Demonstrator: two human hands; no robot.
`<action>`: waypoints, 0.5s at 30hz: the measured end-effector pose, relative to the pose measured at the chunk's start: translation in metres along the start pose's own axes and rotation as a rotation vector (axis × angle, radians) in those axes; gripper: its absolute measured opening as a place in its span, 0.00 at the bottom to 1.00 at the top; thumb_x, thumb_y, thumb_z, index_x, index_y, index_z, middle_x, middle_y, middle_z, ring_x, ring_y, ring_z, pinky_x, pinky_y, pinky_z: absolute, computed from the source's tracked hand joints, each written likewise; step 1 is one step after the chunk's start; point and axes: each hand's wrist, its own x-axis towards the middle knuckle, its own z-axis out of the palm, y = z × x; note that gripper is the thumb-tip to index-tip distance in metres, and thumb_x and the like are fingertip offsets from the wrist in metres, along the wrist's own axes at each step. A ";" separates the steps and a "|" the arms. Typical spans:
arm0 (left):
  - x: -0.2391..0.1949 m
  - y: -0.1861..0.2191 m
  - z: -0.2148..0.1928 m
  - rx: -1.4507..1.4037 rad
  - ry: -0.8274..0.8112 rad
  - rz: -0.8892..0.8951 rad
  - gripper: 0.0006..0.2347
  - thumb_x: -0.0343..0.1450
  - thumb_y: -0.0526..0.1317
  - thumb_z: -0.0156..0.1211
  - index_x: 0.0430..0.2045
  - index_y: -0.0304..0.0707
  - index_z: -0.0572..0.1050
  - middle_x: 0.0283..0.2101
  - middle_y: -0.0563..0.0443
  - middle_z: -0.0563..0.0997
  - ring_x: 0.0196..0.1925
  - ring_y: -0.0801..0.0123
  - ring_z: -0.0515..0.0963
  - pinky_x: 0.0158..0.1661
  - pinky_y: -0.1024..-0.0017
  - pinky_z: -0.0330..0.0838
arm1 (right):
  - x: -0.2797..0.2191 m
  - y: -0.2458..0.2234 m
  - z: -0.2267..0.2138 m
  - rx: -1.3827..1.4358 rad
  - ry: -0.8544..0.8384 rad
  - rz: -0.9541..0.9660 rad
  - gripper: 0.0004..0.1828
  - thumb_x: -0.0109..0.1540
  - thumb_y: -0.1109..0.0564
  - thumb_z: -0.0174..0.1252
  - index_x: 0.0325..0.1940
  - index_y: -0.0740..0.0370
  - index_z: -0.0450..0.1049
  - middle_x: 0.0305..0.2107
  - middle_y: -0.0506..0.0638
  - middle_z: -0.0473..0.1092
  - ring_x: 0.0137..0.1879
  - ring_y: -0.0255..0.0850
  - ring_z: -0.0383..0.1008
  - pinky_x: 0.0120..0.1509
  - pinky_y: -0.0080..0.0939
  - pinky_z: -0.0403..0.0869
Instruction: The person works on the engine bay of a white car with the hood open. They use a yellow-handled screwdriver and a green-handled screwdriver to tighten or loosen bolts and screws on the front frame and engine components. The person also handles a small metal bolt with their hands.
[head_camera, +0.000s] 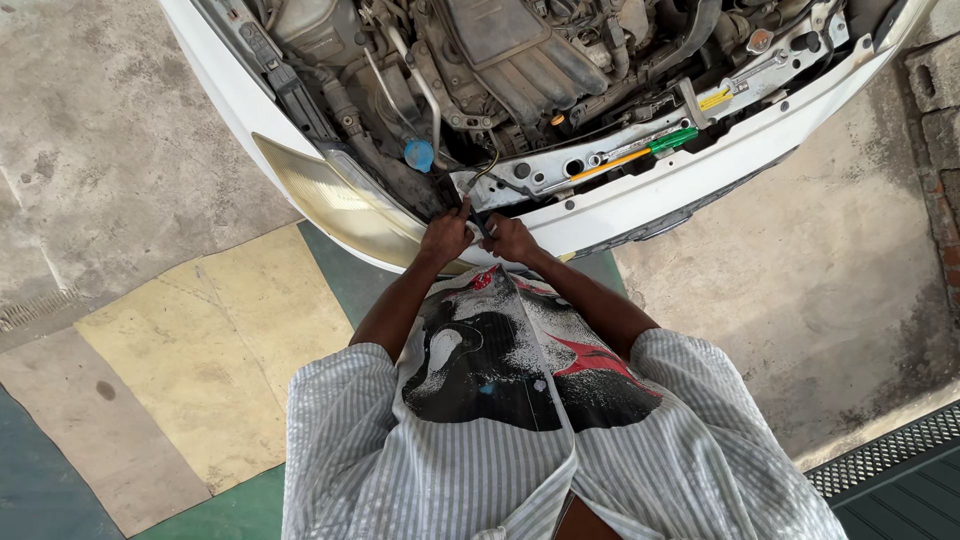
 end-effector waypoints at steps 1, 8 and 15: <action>-0.001 0.000 0.002 0.005 0.008 0.001 0.36 0.68 0.41 0.60 0.71 0.27 0.53 0.47 0.34 0.78 0.48 0.48 0.80 0.51 0.56 0.75 | -0.002 0.000 0.003 0.019 -0.009 0.000 0.22 0.56 0.51 0.69 0.47 0.65 0.71 0.26 0.55 0.79 0.34 0.45 0.84 0.41 0.45 0.78; -0.002 0.002 0.012 0.036 0.067 -0.008 0.36 0.69 0.42 0.60 0.72 0.27 0.53 0.47 0.34 0.79 0.49 0.48 0.80 0.53 0.56 0.73 | 0.019 0.015 -0.030 -0.190 0.200 -0.222 0.18 0.54 0.55 0.69 0.45 0.62 0.75 0.32 0.58 0.79 0.40 0.51 0.82 0.47 0.47 0.78; -0.004 0.006 0.021 0.074 0.133 -0.038 0.36 0.68 0.43 0.61 0.70 0.24 0.56 0.46 0.35 0.79 0.49 0.49 0.79 0.53 0.58 0.73 | 0.043 0.010 -0.070 -0.166 0.330 -0.354 0.14 0.55 0.58 0.68 0.44 0.61 0.78 0.38 0.58 0.78 0.45 0.54 0.81 0.53 0.50 0.77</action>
